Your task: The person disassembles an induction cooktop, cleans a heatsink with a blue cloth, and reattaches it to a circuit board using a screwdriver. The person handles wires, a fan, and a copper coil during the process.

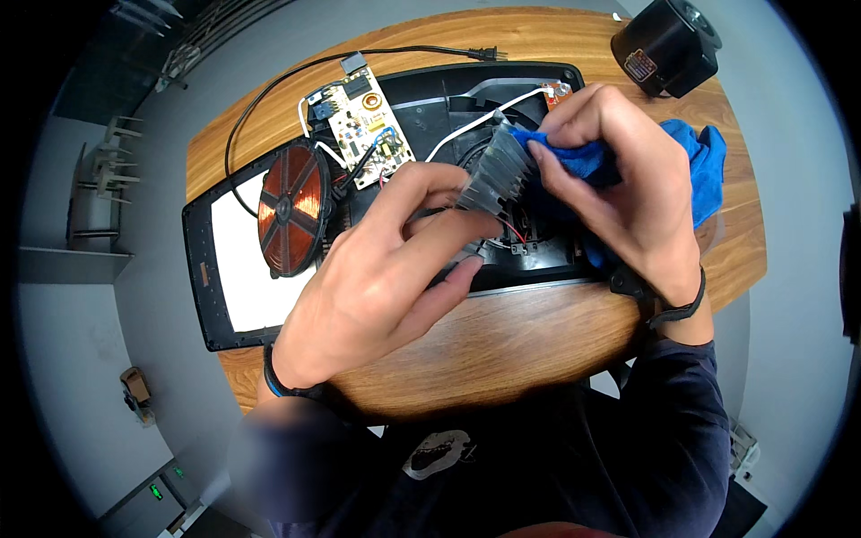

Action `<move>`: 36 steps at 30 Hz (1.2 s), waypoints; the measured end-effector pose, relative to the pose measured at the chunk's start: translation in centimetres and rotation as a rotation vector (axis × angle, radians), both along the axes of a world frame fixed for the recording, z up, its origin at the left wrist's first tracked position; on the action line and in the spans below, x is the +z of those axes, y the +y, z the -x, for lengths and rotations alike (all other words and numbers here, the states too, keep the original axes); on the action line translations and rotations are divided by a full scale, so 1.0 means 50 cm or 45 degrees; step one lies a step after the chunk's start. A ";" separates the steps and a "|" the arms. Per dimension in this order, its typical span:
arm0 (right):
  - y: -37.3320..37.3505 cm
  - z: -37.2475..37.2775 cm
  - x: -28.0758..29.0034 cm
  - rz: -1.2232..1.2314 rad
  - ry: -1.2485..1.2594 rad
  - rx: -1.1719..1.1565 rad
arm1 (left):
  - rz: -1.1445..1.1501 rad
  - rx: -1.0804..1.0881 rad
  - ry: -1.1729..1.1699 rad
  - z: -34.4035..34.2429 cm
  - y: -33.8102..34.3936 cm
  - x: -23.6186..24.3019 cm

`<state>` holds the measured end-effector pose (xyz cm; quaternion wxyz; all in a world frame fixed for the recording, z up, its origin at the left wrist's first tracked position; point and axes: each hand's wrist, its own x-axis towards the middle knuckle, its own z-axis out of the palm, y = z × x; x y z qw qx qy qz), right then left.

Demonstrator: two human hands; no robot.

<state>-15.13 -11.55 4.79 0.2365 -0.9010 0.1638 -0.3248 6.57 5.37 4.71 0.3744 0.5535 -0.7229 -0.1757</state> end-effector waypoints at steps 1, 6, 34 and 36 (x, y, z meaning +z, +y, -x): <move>0.000 -0.002 -0.001 0.030 -0.007 0.012 | 0.007 -0.004 0.000 -0.002 0.000 -0.004; -0.001 -0.015 0.003 0.144 -0.088 0.034 | 0.024 0.000 -0.075 -0.002 0.001 0.000; 0.001 -0.009 0.010 0.202 -0.104 0.069 | 0.032 0.063 -0.100 0.014 -0.001 -0.007; 0.001 -0.007 0.010 0.262 -0.152 0.048 | 0.018 0.063 -0.112 0.015 -0.001 -0.005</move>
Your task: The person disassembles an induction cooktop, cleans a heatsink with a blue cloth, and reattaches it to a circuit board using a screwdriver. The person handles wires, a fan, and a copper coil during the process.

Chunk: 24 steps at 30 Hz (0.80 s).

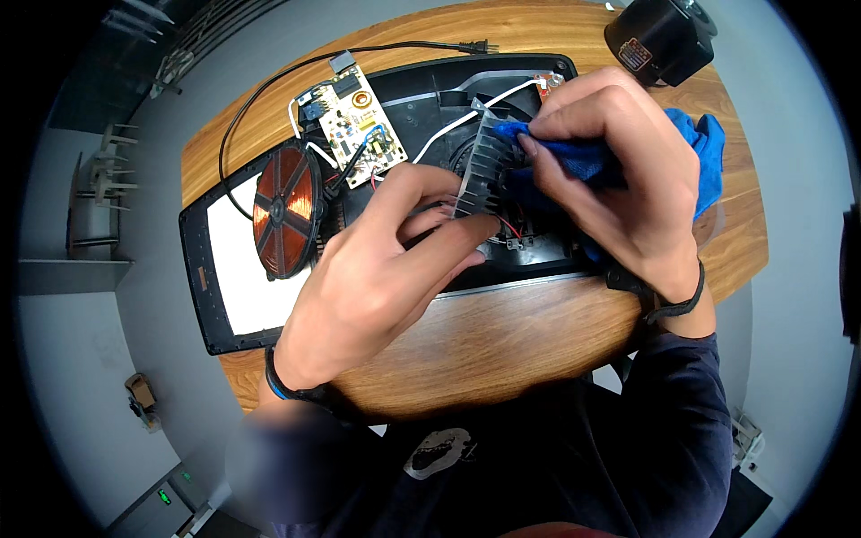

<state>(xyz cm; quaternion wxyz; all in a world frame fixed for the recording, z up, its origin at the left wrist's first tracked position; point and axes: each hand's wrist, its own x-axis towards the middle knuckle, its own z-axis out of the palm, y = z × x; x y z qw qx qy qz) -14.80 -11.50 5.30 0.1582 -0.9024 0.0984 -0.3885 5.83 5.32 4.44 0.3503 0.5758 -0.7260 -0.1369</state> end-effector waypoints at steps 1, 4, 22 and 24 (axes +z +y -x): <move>0.002 0.001 0.001 -0.020 0.011 0.011 | -0.002 -0.002 -0.009 0.000 0.000 0.000; 0.006 0.001 0.000 -0.072 0.045 0.037 | 0.001 -0.002 -0.043 0.000 0.001 0.005; -0.002 0.001 0.001 -0.090 0.174 0.094 | -0.020 -0.007 -0.070 -0.001 0.003 -0.003; -0.002 0.001 -0.001 -0.110 0.134 0.118 | -0.024 -0.011 -0.070 -0.002 0.002 -0.004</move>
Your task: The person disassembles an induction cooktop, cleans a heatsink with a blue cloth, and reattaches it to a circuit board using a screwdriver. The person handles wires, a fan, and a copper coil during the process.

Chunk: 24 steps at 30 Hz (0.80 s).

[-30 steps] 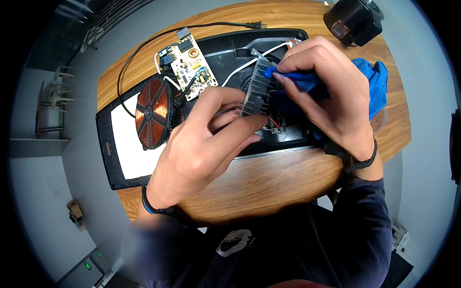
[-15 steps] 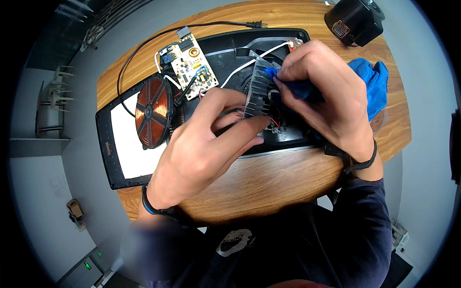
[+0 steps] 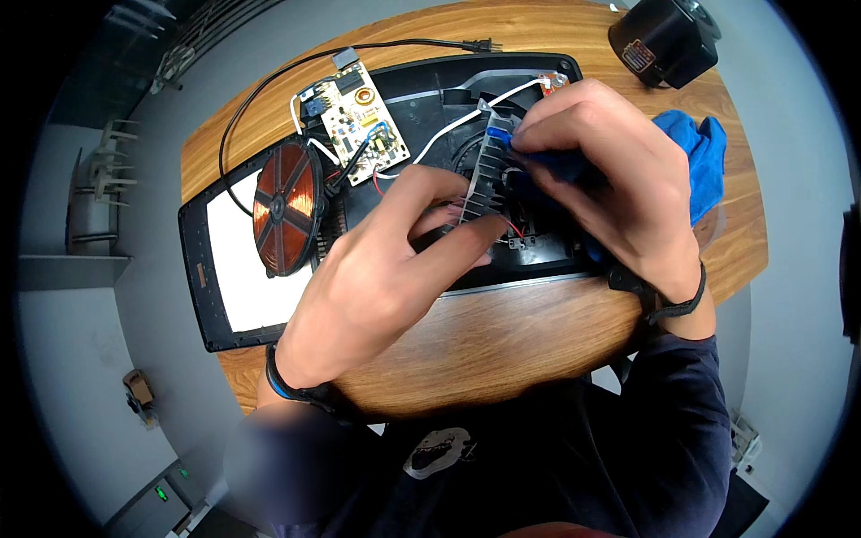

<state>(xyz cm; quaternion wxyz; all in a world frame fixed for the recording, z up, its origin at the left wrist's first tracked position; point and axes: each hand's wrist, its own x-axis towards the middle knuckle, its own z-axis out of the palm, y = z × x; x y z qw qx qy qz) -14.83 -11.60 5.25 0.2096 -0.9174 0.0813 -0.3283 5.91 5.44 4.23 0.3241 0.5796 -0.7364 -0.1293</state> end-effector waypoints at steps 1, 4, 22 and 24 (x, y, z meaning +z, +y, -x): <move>0.000 -0.001 -0.001 -0.004 0.000 -0.007 | 0.002 -0.005 0.000 0.000 0.000 0.000; -0.001 -0.004 -0.002 -0.013 0.028 -0.030 | 0.046 0.009 0.029 0.001 0.001 -0.001; -0.001 0.000 -0.003 0.030 0.015 -0.005 | 0.058 0.029 0.031 0.003 -0.003 -0.005; 0.002 0.001 -0.001 0.038 0.003 0.001 | 0.028 0.027 0.017 0.004 -0.002 -0.002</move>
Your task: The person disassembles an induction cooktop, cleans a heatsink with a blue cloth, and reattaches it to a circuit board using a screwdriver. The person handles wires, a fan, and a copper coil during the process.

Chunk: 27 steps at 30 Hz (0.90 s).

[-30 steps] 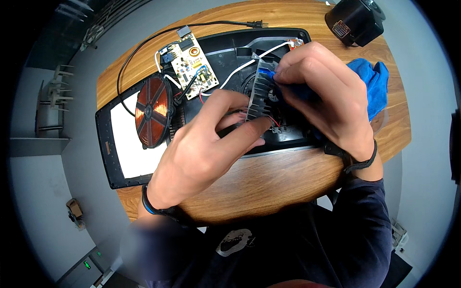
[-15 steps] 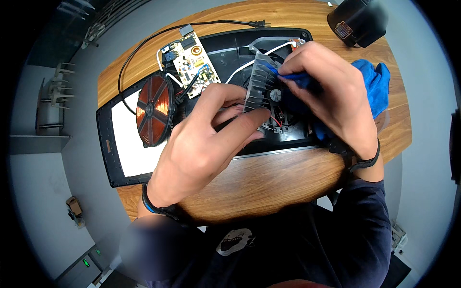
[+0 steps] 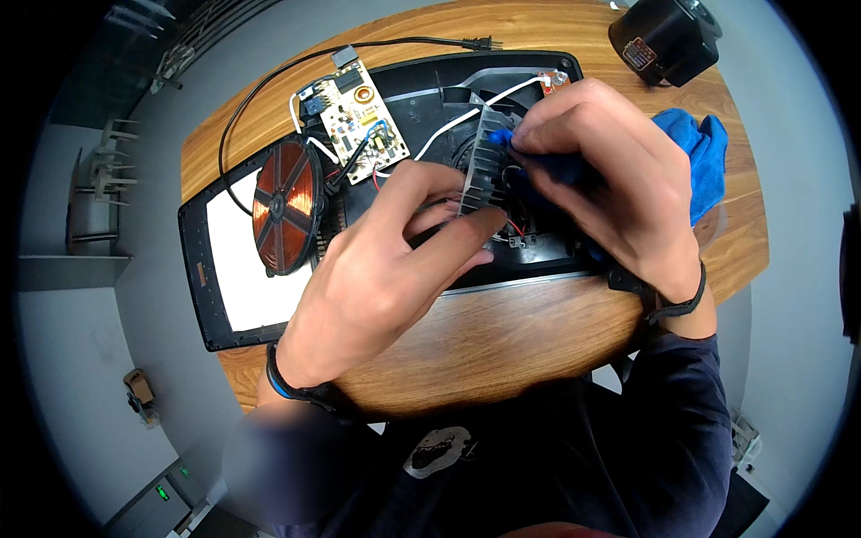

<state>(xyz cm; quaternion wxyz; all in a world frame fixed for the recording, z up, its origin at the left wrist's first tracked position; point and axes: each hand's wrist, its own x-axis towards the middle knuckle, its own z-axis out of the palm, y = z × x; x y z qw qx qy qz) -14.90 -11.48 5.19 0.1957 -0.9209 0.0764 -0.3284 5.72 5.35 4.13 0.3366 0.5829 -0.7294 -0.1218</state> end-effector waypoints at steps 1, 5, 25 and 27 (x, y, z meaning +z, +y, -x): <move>0.000 0.000 0.001 -0.003 -0.012 0.011 | -0.018 -0.005 -0.011 0.000 0.001 0.002; -0.002 -0.002 -0.001 -0.032 0.018 0.035 | 0.039 0.007 -0.020 0.004 0.003 -0.002; -0.004 0.000 -0.004 0.047 -0.073 -0.095 | 0.188 0.033 0.005 -0.015 -0.003 0.001; -0.005 0.001 -0.005 0.056 -0.056 -0.128 | 0.180 0.047 0.054 -0.014 -0.002 -0.002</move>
